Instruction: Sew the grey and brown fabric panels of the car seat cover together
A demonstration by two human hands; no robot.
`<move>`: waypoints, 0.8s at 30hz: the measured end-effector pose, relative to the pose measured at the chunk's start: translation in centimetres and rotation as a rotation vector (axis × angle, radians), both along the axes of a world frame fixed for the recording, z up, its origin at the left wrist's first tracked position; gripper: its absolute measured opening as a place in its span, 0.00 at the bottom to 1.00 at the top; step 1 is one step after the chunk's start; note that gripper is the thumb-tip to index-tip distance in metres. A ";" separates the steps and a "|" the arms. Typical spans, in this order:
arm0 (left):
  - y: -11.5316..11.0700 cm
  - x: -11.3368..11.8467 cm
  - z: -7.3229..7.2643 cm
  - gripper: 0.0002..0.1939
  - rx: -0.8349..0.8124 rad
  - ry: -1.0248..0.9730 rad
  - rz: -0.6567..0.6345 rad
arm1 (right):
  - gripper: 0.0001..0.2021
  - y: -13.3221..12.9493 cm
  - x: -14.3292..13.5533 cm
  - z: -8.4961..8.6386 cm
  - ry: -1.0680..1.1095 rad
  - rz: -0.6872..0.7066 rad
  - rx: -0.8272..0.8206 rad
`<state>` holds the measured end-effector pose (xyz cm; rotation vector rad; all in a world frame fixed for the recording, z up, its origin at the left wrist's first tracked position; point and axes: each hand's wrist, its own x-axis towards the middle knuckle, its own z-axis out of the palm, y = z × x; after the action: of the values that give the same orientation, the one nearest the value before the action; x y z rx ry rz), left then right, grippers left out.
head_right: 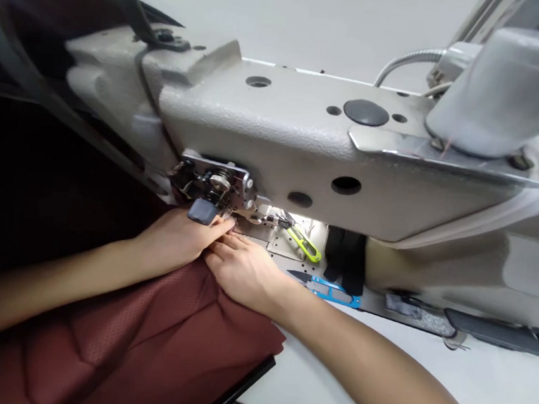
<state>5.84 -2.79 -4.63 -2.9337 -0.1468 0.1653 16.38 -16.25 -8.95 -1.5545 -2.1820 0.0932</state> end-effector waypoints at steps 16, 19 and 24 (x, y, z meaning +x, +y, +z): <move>0.3 -0.1 -1.4 0.13 -0.098 -0.138 -0.054 | 0.07 -0.2 1.8 1.3 -0.044 -0.028 -0.059; 0.9 -0.1 -1.3 0.12 -0.147 -0.119 -0.095 | 0.07 -0.1 2.7 1.8 -0.044 0.014 -0.097; 3.1 -1.1 0.2 0.15 -0.126 -0.246 -0.154 | 0.19 -1.2 3.9 2.2 -0.006 0.122 -0.073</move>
<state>4.71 0.32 -4.46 -3.0648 0.0560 -0.2184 20.27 -17.42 -6.77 -1.4608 -2.3003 0.2097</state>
